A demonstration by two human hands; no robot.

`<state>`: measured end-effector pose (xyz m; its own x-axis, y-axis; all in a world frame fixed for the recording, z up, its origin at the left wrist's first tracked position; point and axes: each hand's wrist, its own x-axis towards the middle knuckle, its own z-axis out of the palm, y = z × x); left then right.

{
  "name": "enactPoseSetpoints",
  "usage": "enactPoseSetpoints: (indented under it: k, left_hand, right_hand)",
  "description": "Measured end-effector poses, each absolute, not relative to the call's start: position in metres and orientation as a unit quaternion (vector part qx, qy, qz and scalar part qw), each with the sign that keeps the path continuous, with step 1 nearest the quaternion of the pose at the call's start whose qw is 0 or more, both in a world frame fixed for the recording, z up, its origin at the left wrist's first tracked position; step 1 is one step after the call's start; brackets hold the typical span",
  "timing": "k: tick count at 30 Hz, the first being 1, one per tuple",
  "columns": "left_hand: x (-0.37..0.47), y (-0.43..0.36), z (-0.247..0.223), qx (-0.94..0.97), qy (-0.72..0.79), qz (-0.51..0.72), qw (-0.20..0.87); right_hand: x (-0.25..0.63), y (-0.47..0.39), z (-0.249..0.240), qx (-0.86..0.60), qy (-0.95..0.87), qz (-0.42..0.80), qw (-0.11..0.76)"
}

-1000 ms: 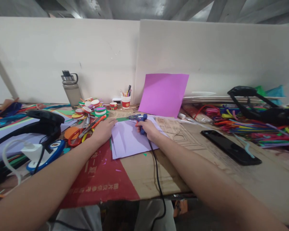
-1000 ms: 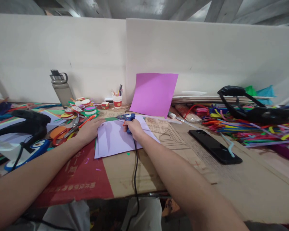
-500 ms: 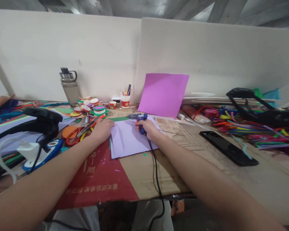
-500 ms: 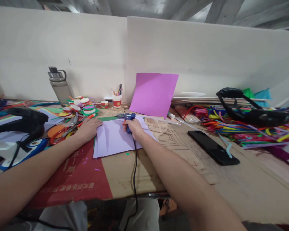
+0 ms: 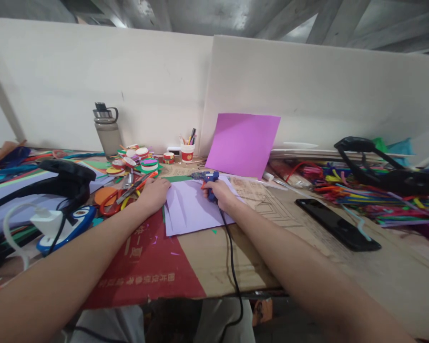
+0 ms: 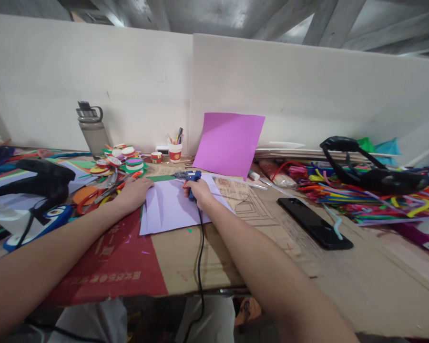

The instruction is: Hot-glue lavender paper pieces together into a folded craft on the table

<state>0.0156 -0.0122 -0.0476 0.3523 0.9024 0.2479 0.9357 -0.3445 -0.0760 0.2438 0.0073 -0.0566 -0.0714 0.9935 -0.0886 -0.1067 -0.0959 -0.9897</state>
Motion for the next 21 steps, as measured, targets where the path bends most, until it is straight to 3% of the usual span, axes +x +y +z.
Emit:
enactPoseSetpoints:
  k: [21]
  left_hand:
    - [0.0154,-0.0094,-0.0521,-0.819,-0.553,-0.091,0.119]
  right_hand:
    - [0.2452,0.0085,-0.0601,-0.467,-0.473,0.568,0.486]
